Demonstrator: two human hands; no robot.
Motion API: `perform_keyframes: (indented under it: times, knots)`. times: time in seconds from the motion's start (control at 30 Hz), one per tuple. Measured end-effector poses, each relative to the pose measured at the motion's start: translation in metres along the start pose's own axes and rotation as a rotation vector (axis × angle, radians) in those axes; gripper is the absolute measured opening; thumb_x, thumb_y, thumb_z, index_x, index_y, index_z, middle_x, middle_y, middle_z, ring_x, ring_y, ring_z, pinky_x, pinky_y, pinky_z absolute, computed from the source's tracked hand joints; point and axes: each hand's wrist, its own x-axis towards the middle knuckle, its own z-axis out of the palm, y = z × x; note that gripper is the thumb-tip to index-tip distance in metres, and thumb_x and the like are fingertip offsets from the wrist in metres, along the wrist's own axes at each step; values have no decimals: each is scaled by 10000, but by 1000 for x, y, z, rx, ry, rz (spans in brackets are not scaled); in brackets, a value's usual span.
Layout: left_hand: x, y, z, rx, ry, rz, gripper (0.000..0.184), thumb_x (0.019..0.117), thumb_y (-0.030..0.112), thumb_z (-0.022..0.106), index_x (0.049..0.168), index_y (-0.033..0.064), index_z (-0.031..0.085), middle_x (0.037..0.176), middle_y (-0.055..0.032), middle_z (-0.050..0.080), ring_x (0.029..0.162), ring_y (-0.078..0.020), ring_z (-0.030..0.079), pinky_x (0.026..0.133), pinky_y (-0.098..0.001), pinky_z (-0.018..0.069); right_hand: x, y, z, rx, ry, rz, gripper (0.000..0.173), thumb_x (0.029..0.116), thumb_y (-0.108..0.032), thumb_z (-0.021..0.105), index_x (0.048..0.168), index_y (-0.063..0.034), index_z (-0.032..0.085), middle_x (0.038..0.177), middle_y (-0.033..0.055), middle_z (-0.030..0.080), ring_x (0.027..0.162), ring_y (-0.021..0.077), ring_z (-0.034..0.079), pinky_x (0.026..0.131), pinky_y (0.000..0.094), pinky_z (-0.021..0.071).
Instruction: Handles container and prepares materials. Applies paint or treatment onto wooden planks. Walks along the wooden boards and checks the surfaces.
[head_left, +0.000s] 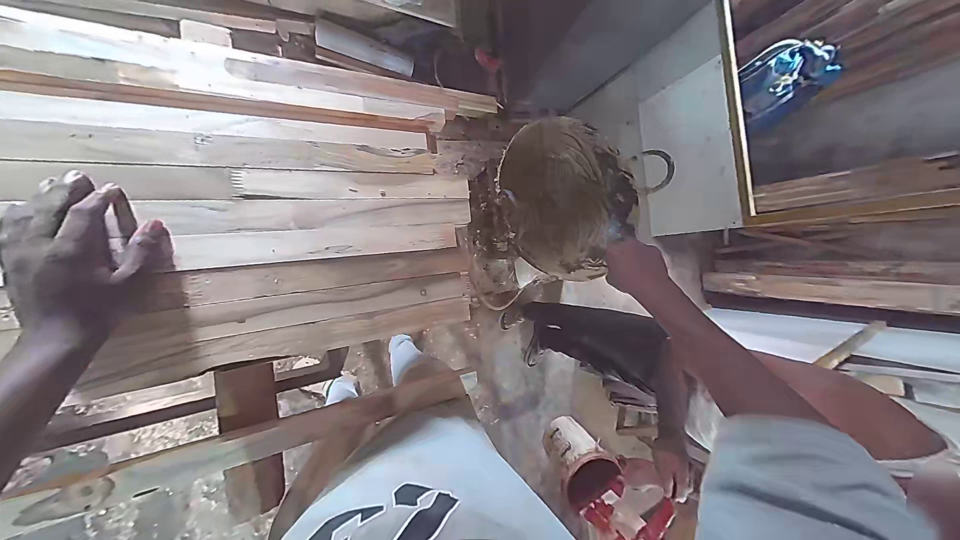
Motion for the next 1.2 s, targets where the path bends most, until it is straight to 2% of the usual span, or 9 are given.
perform_keyframes:
  times: [0.2,0.4,0.53,0.63,0.73,0.83,1.03,1.13,1.2]
  knots:
    - [4,-11,4,19,28,19,524,1073,226,500,1477,-102,438,1592,-359,316,1514,-519,240,1232,-628,149,59,-28,18,-88,-109,-83,219,888,-181,732,1016,-4,714,1062,265,700,1024,492,667,764,708,506]
    - [7,-29,8,134,1,-43,521,1073,256,509,1481,-63,450,1624,-294,315,1542,-456,231,1246,-604,149,38,-14,-22,-121,-140,-188,308,814,-211,831,1013,-3,723,1012,256,706,984,486,671,793,744,489]
    - [38,-149,62,165,255,302,688,1021,603,395,1456,85,517,1552,-214,460,1455,-432,406,1184,-639,292,-9,12,-40,70,-318,-212,128,867,-110,774,919,-3,727,818,171,699,732,334,673,685,572,544]
    - [9,-125,47,-72,176,379,504,1063,386,486,1428,45,553,1463,-229,553,1383,-434,501,1142,-622,375,-76,14,-8,576,-381,-303,75,929,5,693,988,28,734,779,96,692,601,157,600,580,332,526]
    - [-68,-132,52,-328,204,701,315,1029,190,595,1256,-10,683,1277,-192,694,1216,-308,662,1084,-466,505,-149,-55,55,1046,-397,-271,61,958,-53,645,987,-31,694,725,-8,688,520,40,581,475,196,481]
    - [-163,-181,49,-258,-214,908,284,1033,239,557,1208,91,724,1164,-108,742,1093,-253,711,954,-472,570,-227,-165,150,1431,-415,-207,209,1007,-126,597,1193,-31,607,851,22,693,678,106,664,595,270,569]
    - [-185,-326,20,120,-732,473,704,913,438,726,1517,156,499,1572,-123,471,1468,-342,414,1204,-583,321,-322,-369,304,2353,-144,-42,351,1107,-210,343,1429,-92,421,1038,142,705,714,167,680,555,266,553]
    - [-160,-365,10,214,-946,337,908,855,527,781,1599,219,362,1590,-112,447,1409,-324,498,1141,-592,421,-320,-410,319,2461,172,100,522,1099,-187,343,1599,-88,231,1193,158,677,871,200,701,686,335,601]
    - [-149,-386,17,170,-1070,250,907,840,595,773,1589,285,367,1476,-125,555,1180,-332,654,981,-581,541,-299,-422,319,2351,351,166,543,1077,-165,423,1579,-11,283,1280,182,651,996,233,699,798,386,612]
